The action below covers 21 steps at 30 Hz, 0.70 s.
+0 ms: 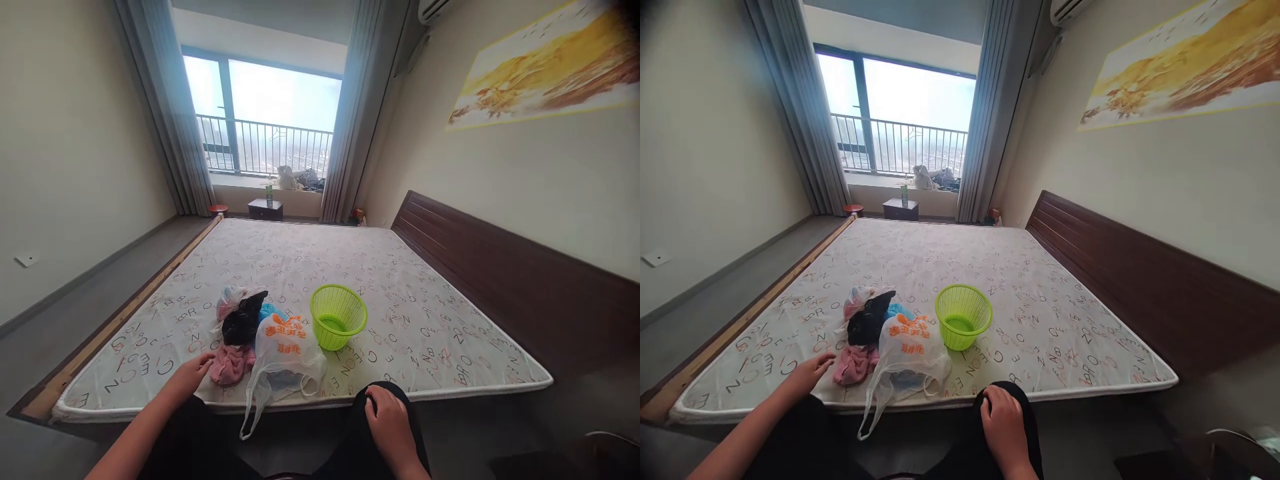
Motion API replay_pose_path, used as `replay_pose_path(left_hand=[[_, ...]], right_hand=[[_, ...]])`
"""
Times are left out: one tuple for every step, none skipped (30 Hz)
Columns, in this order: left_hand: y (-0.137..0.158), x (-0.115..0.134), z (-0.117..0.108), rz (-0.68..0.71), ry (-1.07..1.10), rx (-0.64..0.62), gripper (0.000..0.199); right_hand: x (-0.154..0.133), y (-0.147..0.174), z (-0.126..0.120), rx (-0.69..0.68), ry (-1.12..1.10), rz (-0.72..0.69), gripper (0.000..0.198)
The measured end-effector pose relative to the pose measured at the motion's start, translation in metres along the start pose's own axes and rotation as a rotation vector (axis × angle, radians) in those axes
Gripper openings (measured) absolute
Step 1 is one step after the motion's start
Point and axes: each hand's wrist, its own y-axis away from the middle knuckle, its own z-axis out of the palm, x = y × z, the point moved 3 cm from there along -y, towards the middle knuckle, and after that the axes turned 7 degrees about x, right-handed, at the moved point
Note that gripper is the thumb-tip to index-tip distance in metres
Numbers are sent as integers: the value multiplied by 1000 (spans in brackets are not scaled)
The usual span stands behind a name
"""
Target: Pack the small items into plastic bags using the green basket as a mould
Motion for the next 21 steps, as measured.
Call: replay_pose_path(left_hand=[[7, -7, -5, -15, -49, -4, 43], [14, -15, -9, -52, -95, -10, 45], [22, -22, -12, -98, -133, -7, 46], [29, -30, -16, -148, -162, 5, 48], [35, -36, -18, -194, -183, 22, 50], [41, -41, -21, -225, -196, 36, 51], [45, -45, -22, -242, -206, 39, 53], [49, -47, -23, -246, -215, 31, 53], [51, -47, -22, -233, -225, 18, 54], [53, -47, -20, -211, -239, 1, 54], [55, -46, -18, -192, -257, -10, 54], [56, -46, -16, -190, -280, -1, 54], [58, -46, -14, -215, -308, 30, 56], [60, -47, -13, -260, -336, 75, 58], [61, -48, -12, -318, -356, 122, 61], [63, -49, -12, -379, -363, 166, 64], [64, -51, -12, -425, -356, 197, 65], [63, -52, -12, -447, -339, 205, 64], [62, -54, -12, -450, -312, 191, 60], [59, -56, -13, -446, -284, 167, 56], [56, -58, -14, -443, -263, 140, 51]], right_hand=[[-1, 0, 1, -1, 56, 15, 27], [-2, 0, 1, -4, 107, 30, 28], [-3, -1, 1, -10, 152, 48, 30], [-3, -2, 2, -22, 189, 68, 32], [-3, -4, 1, -37, 218, 87, 34], [-4, -6, 1, -55, 239, 104, 36], [-4, -7, 1, -71, 253, 118, 38], [-5, -9, 1, -84, 262, 127, 40], [-6, -10, 1, -95, 266, 130, 41], [-7, -10, 2, -104, 266, 125, 41], [-9, -11, 2, -110, 263, 117, 41], [-11, -11, 3, -116, 259, 110, 41], [-12, -11, 4, -122, 255, 107, 41], [-13, -11, 4, -126, 251, 107, 41], [-15, -11, 5, -130, 248, 108, 41], [-15, -11, 5, -133, 245, 106, 41], [-16, -11, 5, -136, 242, 99, 41], [-17, -12, 5, -137, 239, 88, 40], [-18, -12, 5, -135, 236, 78, 40], [-18, -13, 5, -132, 233, 71, 40], [-18, -14, 4, -128, 228, 69, 39]])
